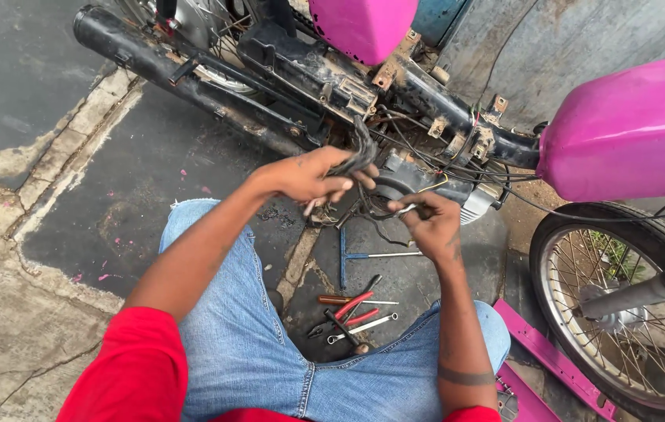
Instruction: Repairing electrical wiring and components on a motorcycle.
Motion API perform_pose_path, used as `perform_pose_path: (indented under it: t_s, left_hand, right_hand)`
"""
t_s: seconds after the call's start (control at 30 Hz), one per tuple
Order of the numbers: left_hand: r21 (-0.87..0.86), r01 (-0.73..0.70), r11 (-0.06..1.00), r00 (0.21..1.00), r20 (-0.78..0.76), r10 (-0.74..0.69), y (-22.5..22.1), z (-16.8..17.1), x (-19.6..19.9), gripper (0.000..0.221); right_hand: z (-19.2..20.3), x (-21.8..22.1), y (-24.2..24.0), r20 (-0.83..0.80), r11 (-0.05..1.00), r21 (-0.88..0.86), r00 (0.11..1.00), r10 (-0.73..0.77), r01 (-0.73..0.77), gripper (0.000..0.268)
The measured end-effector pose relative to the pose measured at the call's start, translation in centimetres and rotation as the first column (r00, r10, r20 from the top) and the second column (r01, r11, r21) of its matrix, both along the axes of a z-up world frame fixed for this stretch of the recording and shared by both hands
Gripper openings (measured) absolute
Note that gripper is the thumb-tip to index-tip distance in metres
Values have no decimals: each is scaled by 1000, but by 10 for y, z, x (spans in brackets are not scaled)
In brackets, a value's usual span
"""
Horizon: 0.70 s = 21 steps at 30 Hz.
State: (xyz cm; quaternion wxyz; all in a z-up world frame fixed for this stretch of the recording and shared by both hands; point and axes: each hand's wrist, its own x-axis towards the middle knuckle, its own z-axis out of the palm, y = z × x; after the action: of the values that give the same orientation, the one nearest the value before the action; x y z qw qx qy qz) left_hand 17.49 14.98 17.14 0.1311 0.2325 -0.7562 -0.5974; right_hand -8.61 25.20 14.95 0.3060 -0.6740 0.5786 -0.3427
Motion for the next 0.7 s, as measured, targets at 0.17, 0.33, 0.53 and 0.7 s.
perform_pose_path:
  t_s: [0.17, 0.33, 0.53, 0.7]
  left_hand:
    - [-439, -202, 876, 976, -160, 145, 28, -27, -27, 95]
    - [-579, -117, 807, 975, 89, 205, 44, -59, -38, 87]
    - [-496, 89, 864, 976, 216, 24, 21, -60, -18, 69]
    - [-565, 32, 824, 973, 207, 104, 14, -47, -10, 72]
  right_hand:
    - [-41, 18, -3, 319, 967, -147, 936, -151, 207, 14]
    - [-20, 55, 9, 373, 914, -84, 863, -341, 398, 39]
    - [11, 46, 5, -309, 829, -510, 948, 73, -230, 72]
    - [4, 58, 12, -395, 935, -301, 917, 57, -188, 70]
